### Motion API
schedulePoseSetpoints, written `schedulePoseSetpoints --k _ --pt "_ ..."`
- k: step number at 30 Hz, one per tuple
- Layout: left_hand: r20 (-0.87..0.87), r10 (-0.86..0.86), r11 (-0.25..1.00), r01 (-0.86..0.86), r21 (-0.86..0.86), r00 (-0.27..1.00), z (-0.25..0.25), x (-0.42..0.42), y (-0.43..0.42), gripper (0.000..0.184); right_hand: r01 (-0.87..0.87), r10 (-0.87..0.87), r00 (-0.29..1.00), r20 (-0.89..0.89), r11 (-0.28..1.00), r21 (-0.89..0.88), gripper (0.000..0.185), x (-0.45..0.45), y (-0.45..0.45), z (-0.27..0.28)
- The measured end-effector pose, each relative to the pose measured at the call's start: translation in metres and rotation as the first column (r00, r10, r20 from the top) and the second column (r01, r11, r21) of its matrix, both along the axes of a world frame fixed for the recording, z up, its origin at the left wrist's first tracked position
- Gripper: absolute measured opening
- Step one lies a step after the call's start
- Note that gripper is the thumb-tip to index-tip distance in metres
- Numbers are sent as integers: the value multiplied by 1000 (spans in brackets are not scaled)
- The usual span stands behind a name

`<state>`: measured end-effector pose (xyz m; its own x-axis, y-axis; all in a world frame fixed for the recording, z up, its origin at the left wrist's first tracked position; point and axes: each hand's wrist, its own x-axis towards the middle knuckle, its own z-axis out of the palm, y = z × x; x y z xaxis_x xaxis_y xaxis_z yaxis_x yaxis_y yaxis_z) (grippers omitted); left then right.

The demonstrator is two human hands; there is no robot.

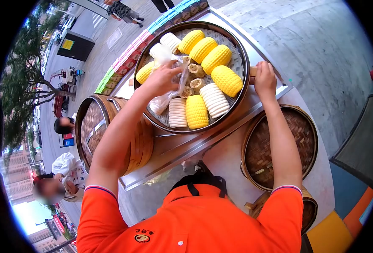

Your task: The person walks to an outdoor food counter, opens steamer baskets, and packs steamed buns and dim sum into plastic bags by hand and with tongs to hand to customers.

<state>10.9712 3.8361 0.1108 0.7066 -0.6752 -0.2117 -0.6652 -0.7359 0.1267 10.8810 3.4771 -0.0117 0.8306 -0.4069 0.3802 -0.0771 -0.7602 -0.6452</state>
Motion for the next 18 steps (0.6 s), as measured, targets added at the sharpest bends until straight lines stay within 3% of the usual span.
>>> schedulePoseSetpoints --k 6,12,16,18 --pt "50 71 996 -74 59 996 -3 -7 -8 61 8 -8 1000 5 1000 -9 25 -1 1 -2" --pt "93 -127 992 126 17 988 -16 -15 6 51 4 -4 1000 3 1000 9 26 -2 3 3" --pt "252 -20 998 33 -47 968 -21 0 1 47 15 -15 1000 16 1000 2 27 0 2 -2" --pt "13 222 969 -219 -116 975 -18 5 -6 41 8 -8 1000 -9 999 -44 27 -3 0 -2"
